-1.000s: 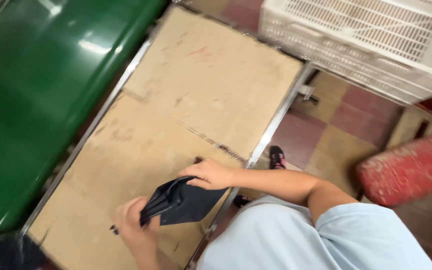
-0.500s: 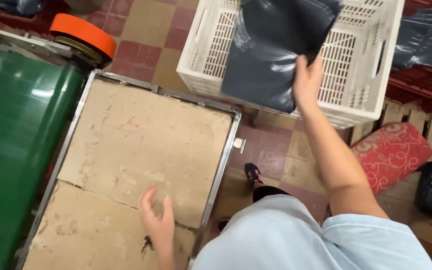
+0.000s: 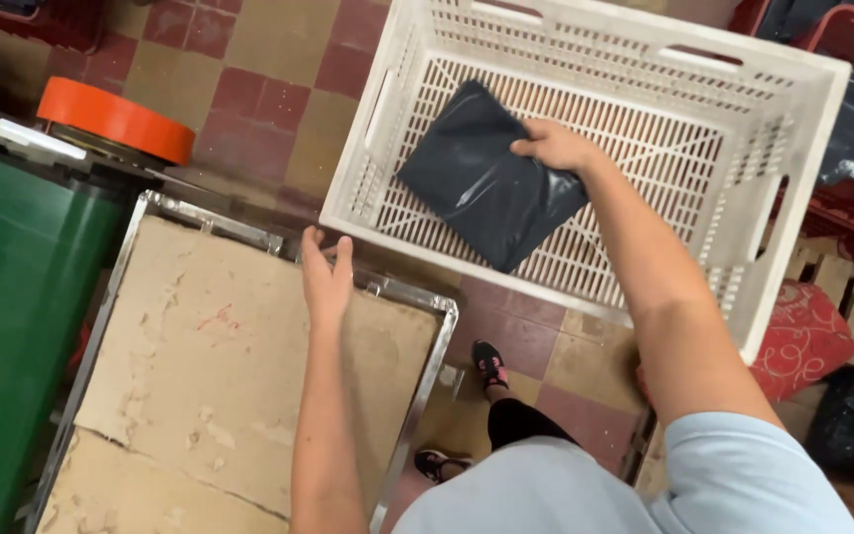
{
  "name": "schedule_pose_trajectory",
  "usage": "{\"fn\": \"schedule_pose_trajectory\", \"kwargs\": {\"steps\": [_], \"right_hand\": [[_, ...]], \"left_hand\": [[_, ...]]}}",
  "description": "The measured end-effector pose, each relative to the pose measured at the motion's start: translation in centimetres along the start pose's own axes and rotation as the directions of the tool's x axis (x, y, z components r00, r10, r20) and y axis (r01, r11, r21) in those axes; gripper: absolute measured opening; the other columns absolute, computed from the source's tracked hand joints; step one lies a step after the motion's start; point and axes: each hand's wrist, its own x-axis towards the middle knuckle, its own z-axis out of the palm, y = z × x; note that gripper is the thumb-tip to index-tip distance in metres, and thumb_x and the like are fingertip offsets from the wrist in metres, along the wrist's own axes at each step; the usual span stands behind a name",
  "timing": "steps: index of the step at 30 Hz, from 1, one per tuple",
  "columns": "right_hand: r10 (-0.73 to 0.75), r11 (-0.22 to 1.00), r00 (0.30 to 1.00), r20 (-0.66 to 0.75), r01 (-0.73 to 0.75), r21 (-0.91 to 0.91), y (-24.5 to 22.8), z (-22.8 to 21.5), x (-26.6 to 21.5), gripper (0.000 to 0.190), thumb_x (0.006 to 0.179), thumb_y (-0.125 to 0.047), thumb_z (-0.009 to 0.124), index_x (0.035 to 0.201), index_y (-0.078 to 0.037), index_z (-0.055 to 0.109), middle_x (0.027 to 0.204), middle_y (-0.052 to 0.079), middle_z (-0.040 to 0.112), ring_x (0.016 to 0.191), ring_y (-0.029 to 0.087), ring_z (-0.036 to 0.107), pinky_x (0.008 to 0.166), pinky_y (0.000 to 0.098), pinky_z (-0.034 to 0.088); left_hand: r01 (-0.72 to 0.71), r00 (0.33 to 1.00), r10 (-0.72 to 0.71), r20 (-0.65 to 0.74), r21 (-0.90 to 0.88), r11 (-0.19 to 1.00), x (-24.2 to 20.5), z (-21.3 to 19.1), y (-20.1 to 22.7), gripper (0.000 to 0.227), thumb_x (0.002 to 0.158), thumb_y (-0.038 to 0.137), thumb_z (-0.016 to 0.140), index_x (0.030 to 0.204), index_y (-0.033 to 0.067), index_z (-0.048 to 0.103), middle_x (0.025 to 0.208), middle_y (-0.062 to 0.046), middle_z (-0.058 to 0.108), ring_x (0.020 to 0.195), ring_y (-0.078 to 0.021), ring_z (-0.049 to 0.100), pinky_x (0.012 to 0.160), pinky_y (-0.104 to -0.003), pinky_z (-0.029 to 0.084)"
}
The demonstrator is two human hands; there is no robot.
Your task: The person folds black plastic sheets on a workbench and places them into a white plastic crate. The person repeats this process multiple times, folding each sheet and stacking them in the crate.
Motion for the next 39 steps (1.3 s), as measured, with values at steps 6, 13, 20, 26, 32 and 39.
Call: {"fn": "schedule_pose_trajectory", "kwargs": {"steps": [6,13,20,26,32,39], "right_hand": [[0.096,0.993,0.919,0.382,-0.061,-0.103,7.5,8.2,13.0,0.053,0.089,-0.044,0.074,0.132,-0.014,0.067,0.135,0.014,0.062,0.131,0.038,0.051,0.115,0.0469,0.034],[0.233,0.951,0.894,0.383,-0.127,-0.282,5.3,12.0,12.8,0.055,0.094,-0.037,0.062,0.143,-0.013,0.058,0.143,0.012,0.057,0.134,0.036,0.050,0.114,0.0487,0.034],[0.118,0.761,0.961,0.248,0.073,-0.645,3.7,13.8,10.8,0.055,0.095,-0.036,0.060,0.139,-0.005,0.051,0.134,0.019,0.057,0.130,0.038,0.049,0.108,0.0510,0.037],[-0.269,0.713,0.946,-0.181,0.069,-0.697,2.7,2.8,-1.4,0.069,0.071,-0.016,0.085,0.132,0.001,0.058,0.128,0.023,0.059,0.128,0.042,0.049,0.107,0.0558,0.035],[0.204,0.599,0.612,-0.764,-0.695,-0.397,3.3,-12.0,-22.6,0.096,0.090,-0.030,0.083,0.155,0.005,0.021,0.158,0.029,0.024,0.143,0.047,0.020,0.111,0.0637,0.021],[0.601,0.787,0.545,-0.584,-0.532,0.313,7.6,-11.4,-29.1,0.040,0.086,-0.006,0.049,0.125,-0.007,0.054,0.121,0.014,0.060,0.109,0.031,0.058,0.087,0.0457,0.047]], "left_hand": [[-0.048,0.998,0.043,-0.054,-0.088,0.995,2.9,1.9,-1.8,0.051,0.106,0.025,0.053,0.143,-0.0053,0.038,0.136,-0.028,0.050,0.123,-0.0375,0.057,0.104,-0.052,0.044],[0.011,0.996,-0.022,-0.086,-0.126,0.992,1.5,1.5,1.4,0.049,0.103,0.024,0.055,0.144,-0.0015,0.042,0.136,-0.025,0.054,0.124,-0.0352,0.058,0.101,-0.048,0.051],[0.057,0.990,-0.070,-0.119,-0.111,0.992,1.7,1.6,0.4,0.044,0.101,0.024,0.060,0.138,0.0032,0.049,0.127,-0.021,0.057,0.124,-0.0353,0.056,0.098,-0.045,0.053],[0.188,0.977,-0.204,-0.068,-0.191,0.963,4.9,2.7,-2.9,0.042,0.098,0.030,0.068,0.132,0.0115,0.051,0.129,-0.016,0.053,0.128,-0.0324,0.050,0.103,-0.050,0.046],[0.397,0.909,-0.415,0.036,-0.378,0.836,5.8,3.0,0.7,0.054,0.081,0.026,0.063,0.131,0.0142,0.046,0.124,-0.005,0.060,0.109,-0.0143,0.059,0.092,-0.031,0.050],[0.411,0.891,-0.453,0.029,-0.477,0.777,4.6,3.3,4.7,0.045,0.078,0.012,0.058,0.123,0.0106,0.053,0.117,-0.002,0.064,0.102,-0.0124,0.067,0.081,-0.022,0.060]]}}
